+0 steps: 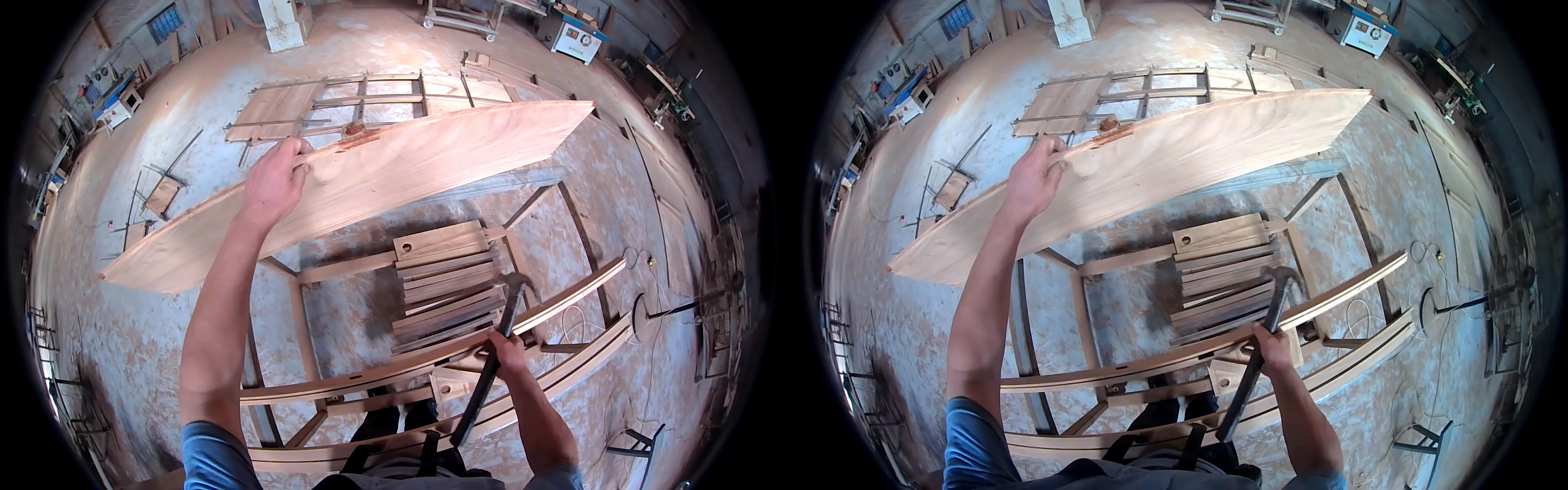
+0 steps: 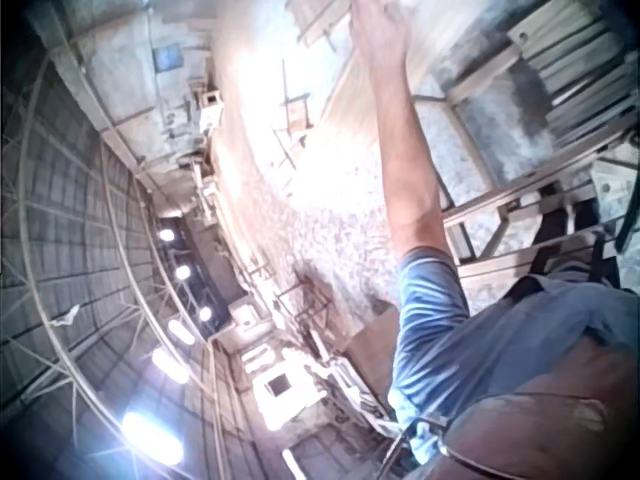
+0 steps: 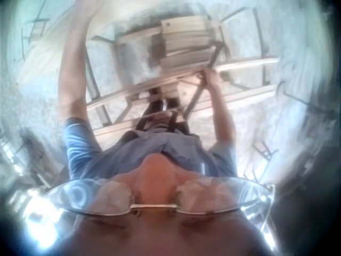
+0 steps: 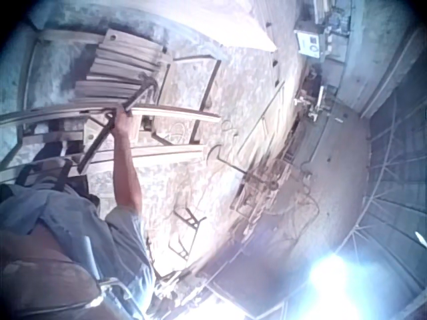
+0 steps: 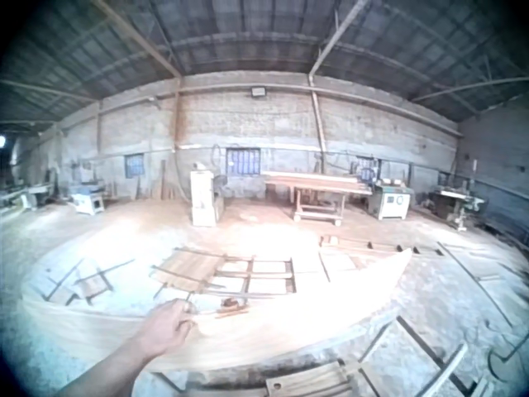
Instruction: The person uses a hammer to tap a wooden strip onto a large curved wooden panel. They then retrieve a metal clamp from the floor and use it to secure the strip to the panel, tightening the screw mechanism to hold the pieces together.
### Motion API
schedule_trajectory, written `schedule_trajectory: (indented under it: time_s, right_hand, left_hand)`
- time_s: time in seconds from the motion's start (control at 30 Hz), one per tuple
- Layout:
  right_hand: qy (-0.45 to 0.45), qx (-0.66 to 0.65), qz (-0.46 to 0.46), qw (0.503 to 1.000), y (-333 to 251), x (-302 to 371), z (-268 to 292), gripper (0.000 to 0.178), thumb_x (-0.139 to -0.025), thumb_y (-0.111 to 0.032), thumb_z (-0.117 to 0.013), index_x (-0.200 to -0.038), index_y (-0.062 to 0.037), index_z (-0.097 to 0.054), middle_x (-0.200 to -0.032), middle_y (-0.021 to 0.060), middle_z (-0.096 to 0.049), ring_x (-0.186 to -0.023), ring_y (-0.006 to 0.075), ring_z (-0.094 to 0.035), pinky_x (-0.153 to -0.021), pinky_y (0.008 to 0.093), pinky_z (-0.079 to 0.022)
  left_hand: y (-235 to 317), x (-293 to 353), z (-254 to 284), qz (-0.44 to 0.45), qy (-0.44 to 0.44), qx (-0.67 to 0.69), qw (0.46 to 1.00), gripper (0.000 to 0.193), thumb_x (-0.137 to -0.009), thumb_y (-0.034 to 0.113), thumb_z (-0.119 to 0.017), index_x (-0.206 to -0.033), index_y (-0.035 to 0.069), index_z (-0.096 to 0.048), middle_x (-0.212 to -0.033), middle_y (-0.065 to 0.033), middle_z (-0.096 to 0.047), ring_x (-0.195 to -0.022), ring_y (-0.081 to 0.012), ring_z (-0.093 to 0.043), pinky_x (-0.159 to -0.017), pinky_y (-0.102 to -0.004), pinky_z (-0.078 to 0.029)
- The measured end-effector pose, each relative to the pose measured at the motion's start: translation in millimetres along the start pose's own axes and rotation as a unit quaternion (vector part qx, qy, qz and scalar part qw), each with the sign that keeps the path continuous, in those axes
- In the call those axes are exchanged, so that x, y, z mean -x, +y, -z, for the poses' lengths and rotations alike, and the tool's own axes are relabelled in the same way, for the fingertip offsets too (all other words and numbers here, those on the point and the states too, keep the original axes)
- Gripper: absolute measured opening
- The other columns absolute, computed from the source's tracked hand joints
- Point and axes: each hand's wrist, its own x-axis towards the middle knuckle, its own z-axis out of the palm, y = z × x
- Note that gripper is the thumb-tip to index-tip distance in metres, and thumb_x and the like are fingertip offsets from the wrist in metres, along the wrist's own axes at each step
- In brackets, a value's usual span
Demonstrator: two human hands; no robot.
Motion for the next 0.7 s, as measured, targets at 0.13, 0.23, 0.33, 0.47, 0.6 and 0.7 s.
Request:
schedule_trajectory:
  time_s: [0.13, 0.23, 0.33, 0.47, 0.6, 0.7]
  right_hand:
    - [-0.049, -0.099, 0.111, 0.988, -56.1, 29.8, -43.6, 0.02, -0.094, -0.013, -0.065, -0.108, 0.0003, -0.061, -0.086, 0.0066, -0.061, -0.075, 0.0189, -0.066, -0.065, 0.0374, -0.063]
    - [-0.095, -0.094, 0.196, 0.971, -99.2, 31.4, -68.5, 0.031, -0.095, -0.015, -0.065, -0.12, 0.0024, -0.059, -0.097, 0.0079, -0.062, -0.075, 0.0188, -0.065, -0.067, 0.035, -0.062]
    - [-0.149, -0.108, 0.232, 0.955, -146.9, 37.4, -112.6, 0.043, -0.095, -0.016, -0.065, -0.13, 0.0055, -0.052, -0.111, 0.0123, -0.059, -0.085, 0.0191, -0.064, -0.072, 0.0347, -0.062]
    - [-0.227, -0.075, 0.293, 0.926, -210.8, 45.7, -166.5, 0.06, -0.095, -0.022, -0.064, -0.14, 0.0112, -0.04, -0.124, 0.0198, -0.055, -0.101, 0.0261, -0.062, -0.081, 0.0393, -0.06]
    - [-0.274, -0.094, 0.308, 0.906, -253.0, 58.5, -222.3, 0.056, -0.096, -0.02, -0.063, -0.139, 0.0093, -0.043, -0.119, 0.0179, -0.058, -0.106, 0.0263, -0.062, -0.082, 0.0404, -0.059]
    - [-0.288, -0.111, 0.331, 0.892, -275.4, 59.7, -249.2, 0.051, -0.095, -0.022, -0.064, -0.135, 0.0048, -0.048, -0.11, 0.0132, -0.061, -0.098, 0.0237, -0.065, -0.077, 0.0393, -0.058]
  left_hand:
    - [-9.9, 10.1, 7.0, -0.071, -0.011, 0.122, 0.99, 0.022, -0.082, 0.004, -0.065, -0.104, 0.004, -0.064, -0.115, -0.0113, -0.062, -0.116, -0.0267, -0.057, -0.097, -0.0371, -0.045]
    - [-8.3, 7.1, 11.1, -0.057, -0.007, 0.241, 0.969, 0.018, -0.081, 0.005, -0.069, -0.099, 0.006, -0.069, -0.11, -0.0061, -0.065, -0.117, -0.0228, -0.054, -0.099, -0.0364, -0.044]
    - [-19.8, 9.5, 25.7, -0.077, -0.043, 0.233, 0.968, 0.022, -0.082, 0.008, -0.07, -0.104, 0.006, -0.07, -0.112, -0.005, -0.064, -0.115, -0.0203, -0.052, -0.102, -0.0368, -0.041]
    - [-23.4, 4.5, 32.6, -0.047, -0.13, 0.28, 0.95, 0.028, -0.084, 0.024, -0.07, -0.105, 0.004, -0.071, -0.111, -0.0057, -0.063, -0.113, -0.02, -0.051, -0.101, -0.036, -0.042]
    - [-23.6, 4.9, 39.5, -0.04, -0.178, 0.264, 0.947, 0.04, -0.085, 0.036, -0.069, -0.108, 0.004, -0.071, -0.113, -0.0073, -0.058, -0.112, -0.0208, -0.051, -0.1, -0.0357, -0.043]
    - [-20.6, 2.2, 38.4, -0.019, -0.213, 0.279, 0.936, 0.045, -0.086, 0.04, -0.068, -0.112, 0.004, -0.07, -0.115, -0.0084, -0.055, -0.111, -0.0213, -0.052, -0.101, -0.0352, -0.042]
